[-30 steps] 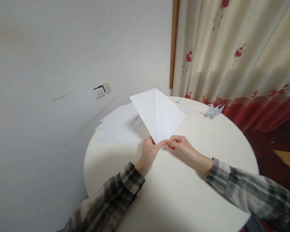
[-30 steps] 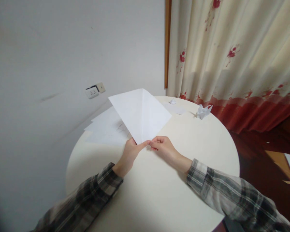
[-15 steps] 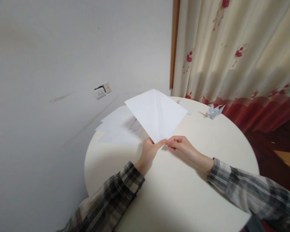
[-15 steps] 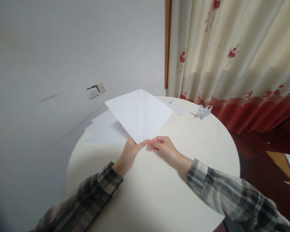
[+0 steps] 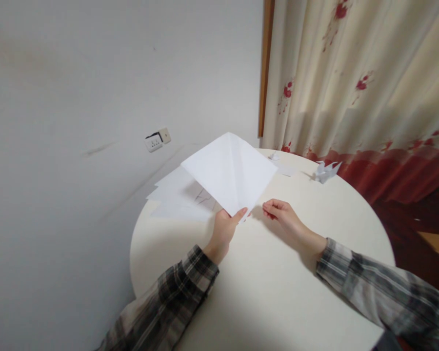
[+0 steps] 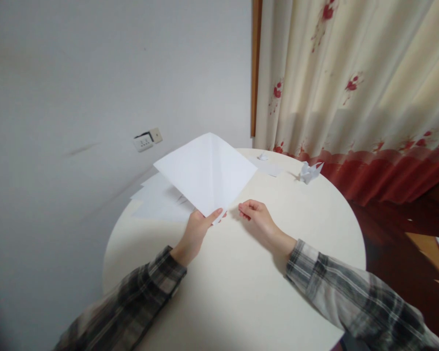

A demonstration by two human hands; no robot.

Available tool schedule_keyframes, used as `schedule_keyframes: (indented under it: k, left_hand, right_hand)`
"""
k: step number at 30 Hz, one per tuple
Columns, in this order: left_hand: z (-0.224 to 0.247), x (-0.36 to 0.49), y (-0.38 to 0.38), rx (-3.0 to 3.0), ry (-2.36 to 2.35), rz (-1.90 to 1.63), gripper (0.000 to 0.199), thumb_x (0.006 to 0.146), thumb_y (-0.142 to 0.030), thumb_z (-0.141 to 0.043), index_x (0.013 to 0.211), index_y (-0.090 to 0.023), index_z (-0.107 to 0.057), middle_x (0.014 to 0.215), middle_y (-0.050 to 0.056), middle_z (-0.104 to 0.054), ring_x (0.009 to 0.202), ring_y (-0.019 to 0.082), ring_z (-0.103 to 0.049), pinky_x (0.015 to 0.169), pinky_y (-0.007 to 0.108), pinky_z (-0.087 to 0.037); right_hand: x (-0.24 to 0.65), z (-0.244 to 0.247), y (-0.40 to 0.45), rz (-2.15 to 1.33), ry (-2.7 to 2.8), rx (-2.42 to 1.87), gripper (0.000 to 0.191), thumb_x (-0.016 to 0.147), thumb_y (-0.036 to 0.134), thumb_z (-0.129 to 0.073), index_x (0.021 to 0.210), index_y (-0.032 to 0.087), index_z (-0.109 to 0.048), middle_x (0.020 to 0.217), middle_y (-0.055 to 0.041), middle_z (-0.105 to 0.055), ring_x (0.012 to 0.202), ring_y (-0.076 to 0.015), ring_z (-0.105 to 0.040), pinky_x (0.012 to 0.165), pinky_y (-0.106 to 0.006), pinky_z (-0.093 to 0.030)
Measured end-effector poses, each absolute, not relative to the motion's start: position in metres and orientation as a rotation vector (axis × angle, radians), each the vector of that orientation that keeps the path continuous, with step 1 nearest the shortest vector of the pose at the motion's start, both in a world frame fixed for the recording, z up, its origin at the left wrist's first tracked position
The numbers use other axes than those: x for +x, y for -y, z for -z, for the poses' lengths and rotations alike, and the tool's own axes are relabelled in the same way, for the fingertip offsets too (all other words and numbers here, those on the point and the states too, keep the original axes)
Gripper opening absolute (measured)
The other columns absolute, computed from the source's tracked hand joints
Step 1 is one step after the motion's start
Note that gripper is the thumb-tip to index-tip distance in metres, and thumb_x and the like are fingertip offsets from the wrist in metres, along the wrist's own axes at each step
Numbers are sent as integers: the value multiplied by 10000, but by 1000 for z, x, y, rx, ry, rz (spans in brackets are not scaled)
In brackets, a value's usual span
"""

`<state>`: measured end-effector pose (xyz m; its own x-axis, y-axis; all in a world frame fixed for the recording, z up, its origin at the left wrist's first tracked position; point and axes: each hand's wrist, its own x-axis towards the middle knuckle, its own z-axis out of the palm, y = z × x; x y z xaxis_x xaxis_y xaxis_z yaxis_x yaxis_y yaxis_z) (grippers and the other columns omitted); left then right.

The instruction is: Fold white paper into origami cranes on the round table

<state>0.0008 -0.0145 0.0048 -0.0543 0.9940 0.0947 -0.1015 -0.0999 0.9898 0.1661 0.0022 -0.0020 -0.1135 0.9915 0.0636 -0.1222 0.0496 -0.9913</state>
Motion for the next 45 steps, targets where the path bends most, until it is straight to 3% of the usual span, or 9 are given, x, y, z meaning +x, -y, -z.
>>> schedule_keyframes:
  k: [10,13,15,17,20,24,45]
  left_hand:
    - [5,-6,17,1171,-1155,-1325,290,611,-330,-731,774,-95,-680,752,93,-697,669,179,-616,594,247,-446]
    - [5,-7,17,1196,-1134,-1324,282,630,-330,-721,790,-101,-680,769,90,-696,685,179,-617,599,245,-446]
    - [5,-6,16,1221,-1129,-1335,277,631,-334,-719,781,-105,-682,763,88,-697,679,181,-618,596,247,-446]
    - [3,-4,15,1251,-1136,-1337,269,630,-332,-718,765,-103,-682,746,87,-696,662,184,-618,593,253,-449]
    - [0,0,13,1286,-1146,-1324,265,641,-305,-710,808,-102,-679,789,89,-702,701,197,-627,620,263,-464]
    - [-1,4,11,1363,-1046,-1297,276,682,-267,-673,911,-113,-668,945,88,-691,850,212,-628,741,284,-480]
    - [2,6,11,1323,-1004,-1285,338,687,-284,-676,971,-104,-647,1017,104,-671,926,239,-615,808,317,-468]
  right_hand:
    - [222,14,-42,-904,1086,-1102,456,723,545,-526,442,212,-390,394,44,-370,411,-95,-322,474,-275,-254]
    - [220,11,-39,-883,1088,-1091,301,591,452,-698,631,189,-556,617,8,-571,549,-115,-477,562,-270,-351]
    - [209,8,-31,-1007,1183,-1037,405,486,359,-779,809,196,-597,796,-9,-626,671,-139,-544,651,-287,-401]
    - [194,3,-21,-1207,1321,-958,369,555,385,-742,838,184,-617,792,-21,-636,706,-146,-561,693,-298,-413]
    - [176,-2,-7,-1298,1434,-893,272,632,426,-678,703,168,-628,719,-18,-635,693,-139,-557,699,-282,-407]
    - [169,-5,1,-1295,1402,-979,268,619,421,-682,615,164,-605,638,-7,-628,635,-135,-547,657,-275,-403]
    - [171,-5,0,-1229,1395,-1069,247,602,392,-661,552,166,-576,579,-7,-616,580,-133,-540,614,-270,-396]
